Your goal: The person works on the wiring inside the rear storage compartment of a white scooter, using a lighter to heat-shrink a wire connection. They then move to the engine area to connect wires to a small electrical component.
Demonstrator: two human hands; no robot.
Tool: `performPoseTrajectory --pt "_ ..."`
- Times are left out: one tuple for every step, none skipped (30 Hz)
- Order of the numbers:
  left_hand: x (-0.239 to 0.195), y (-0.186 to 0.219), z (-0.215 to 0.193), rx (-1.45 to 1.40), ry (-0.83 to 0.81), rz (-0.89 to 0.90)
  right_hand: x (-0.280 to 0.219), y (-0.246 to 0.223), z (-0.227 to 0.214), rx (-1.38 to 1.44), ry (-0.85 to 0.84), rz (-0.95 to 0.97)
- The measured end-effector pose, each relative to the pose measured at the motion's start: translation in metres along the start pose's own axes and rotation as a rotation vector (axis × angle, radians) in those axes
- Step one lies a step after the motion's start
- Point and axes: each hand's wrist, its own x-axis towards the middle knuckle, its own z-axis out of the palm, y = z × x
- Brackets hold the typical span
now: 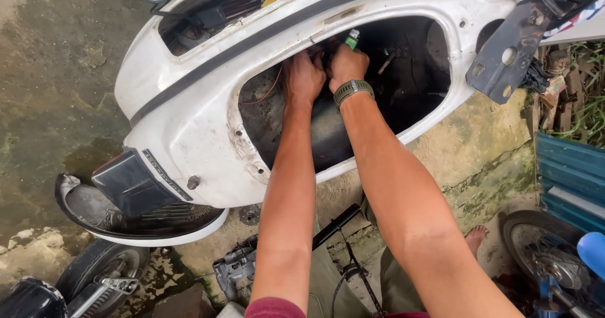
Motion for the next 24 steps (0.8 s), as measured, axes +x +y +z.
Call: performPoseTrajectory --pt "0.000 0.000 -0.002 -0.004 -0.013 -0.036 0.000 0.002 0.001 -0.022 0.032 -0.001" --pt "0.000 0.001 -0.003 -0.008 -0.025 -0.072 -0.005 0.000 0.003 -0.045 0.064 -0.003" --pt "-0.001 0.003 -0.002 -0.016 -0.047 -0.100 -0.012 -0.007 0.002 -0.066 0.016 0.072" --pt "-0.001 0.005 -0.002 -0.001 -0.030 -0.075 -0.023 -0.017 0.000 -0.087 -0.032 0.147" --pt "-0.001 0.006 -0.004 0.015 -0.005 -0.054 -0.037 -0.028 0.000 -0.113 -0.087 0.223" --pt "0.000 0.007 -0.008 0.031 0.019 -0.033 -0.054 -0.039 0.000 -0.142 -0.100 0.233" --pt "0.001 0.010 -0.011 0.032 -0.022 -0.044 -0.074 -0.051 -0.003 -0.168 -0.111 0.236" --pt "-0.001 0.012 -0.015 0.034 -0.063 -0.055 -0.095 -0.062 -0.007 -0.195 -0.123 0.239" --pt "-0.006 0.013 -0.022 0.042 -0.103 -0.074 -0.117 -0.074 -0.018 -0.159 -0.210 0.220" --pt "-0.010 0.017 -0.026 0.074 -0.161 -0.100 -0.139 -0.090 -0.035 -0.122 -0.298 0.201" --pt "-0.011 0.021 -0.030 0.109 -0.215 -0.122 -0.163 -0.108 -0.055 -0.137 -0.350 0.201" --pt "-0.010 0.024 -0.034 0.144 -0.269 -0.145 -0.186 -0.127 -0.079 -0.198 -0.364 0.219" --pt "-0.012 0.026 -0.036 0.186 -0.301 -0.150 -0.209 -0.145 -0.106 -0.209 -0.457 0.157" --pt "-0.013 0.026 -0.037 0.229 -0.333 -0.156 -0.231 -0.159 -0.132 -0.240 -0.476 0.071" --pt "-0.010 0.026 -0.037 0.270 -0.359 -0.158 -0.247 -0.169 -0.155 -0.294 -0.419 0.004" --pt "-0.007 0.025 -0.036 0.283 -0.339 -0.120 -0.258 -0.179 -0.179 -0.346 -0.361 -0.062" --pt "-0.011 0.022 -0.035 0.298 -0.335 -0.090 -0.263 -0.185 -0.202 -0.317 -0.383 -0.135" --pt "-0.016 0.020 -0.031 0.312 -0.332 -0.059 -0.263 -0.188 -0.224 -0.288 -0.403 -0.209" --pt "-0.016 0.019 -0.029 0.397 -0.336 -0.019 -0.260 -0.189 -0.243 -0.327 -0.334 -0.221" --pt "-0.016 0.019 -0.027 0.482 -0.341 0.021 -0.257 -0.188 -0.261 -0.365 -0.265 -0.232" --pt "-0.020 0.020 -0.023 0.563 -0.353 0.062 -0.257 -0.188 -0.281 -0.405 -0.187 -0.240" --pt "-0.024 0.020 -0.023 0.620 -0.361 0.105 -0.257 -0.184 -0.299 -0.369 -0.175 -0.196" --pt "-0.024 0.021 -0.025 0.672 -0.354 0.137 -0.249 -0.181 -0.313 -0.343 -0.180 -0.158" --pt "-0.025 0.026 -0.026 0.724 -0.346 0.169 -0.239 -0.180 -0.325 -0.317 -0.184 -0.119"
